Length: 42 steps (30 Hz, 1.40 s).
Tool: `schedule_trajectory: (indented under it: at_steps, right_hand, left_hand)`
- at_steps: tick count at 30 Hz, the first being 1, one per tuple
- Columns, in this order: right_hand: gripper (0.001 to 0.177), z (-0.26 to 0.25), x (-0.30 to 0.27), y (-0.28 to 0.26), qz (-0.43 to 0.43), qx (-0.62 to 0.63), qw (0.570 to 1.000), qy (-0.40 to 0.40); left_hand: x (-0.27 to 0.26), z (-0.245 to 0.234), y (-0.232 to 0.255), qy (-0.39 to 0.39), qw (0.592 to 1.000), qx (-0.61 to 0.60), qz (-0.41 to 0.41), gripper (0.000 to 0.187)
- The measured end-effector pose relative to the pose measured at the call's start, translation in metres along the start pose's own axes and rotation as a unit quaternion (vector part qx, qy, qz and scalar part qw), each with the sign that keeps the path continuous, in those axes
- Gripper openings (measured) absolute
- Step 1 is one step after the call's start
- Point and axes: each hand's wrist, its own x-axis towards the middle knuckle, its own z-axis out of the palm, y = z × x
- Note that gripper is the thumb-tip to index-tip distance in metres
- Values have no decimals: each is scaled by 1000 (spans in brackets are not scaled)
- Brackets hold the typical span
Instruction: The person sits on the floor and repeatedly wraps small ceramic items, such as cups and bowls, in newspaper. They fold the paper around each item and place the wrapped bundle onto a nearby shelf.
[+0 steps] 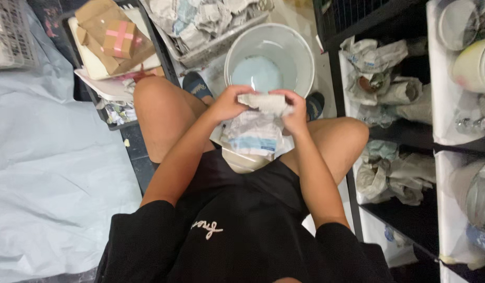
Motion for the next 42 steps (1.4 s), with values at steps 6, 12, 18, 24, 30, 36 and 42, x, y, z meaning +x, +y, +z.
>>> schedule_trajectory:
  at_steps: [6, 12, 18, 24, 30, 36, 42]
  right_hand:
    - [24, -1, 6, 16, 139, 39, 989, 5]
    - [26, 5, 2, 6, 134, 137, 979, 64]
    - [23, -4, 11, 22, 47, -26, 986, 158]
    - [36, -11, -1, 29, 26, 176, 972, 154]
    - [29, -20, -13, 1, 133, 144, 979, -47]
    - [16, -24, -27, -16, 116, 13, 993, 26]
    - [32, -39, -34, 3, 138, -39, 988, 50]
  left_hand:
    - [2, 3, 2, 121, 992, -32, -23, 14]
    - [17, 5, -8, 168, 968, -186, -11, 21]
    - [8, 9, -2, 215, 974, -38, 62, 44]
    - [-10, 14, -3, 141, 989, 48, -15, 18]
    - [-3, 6, 9, 189, 981, -14, 29, 17]
    - [7, 3, 26, 243, 961, 117, 60, 14]
    - [23, 1, 17, 253, 963, 92, -12, 13]
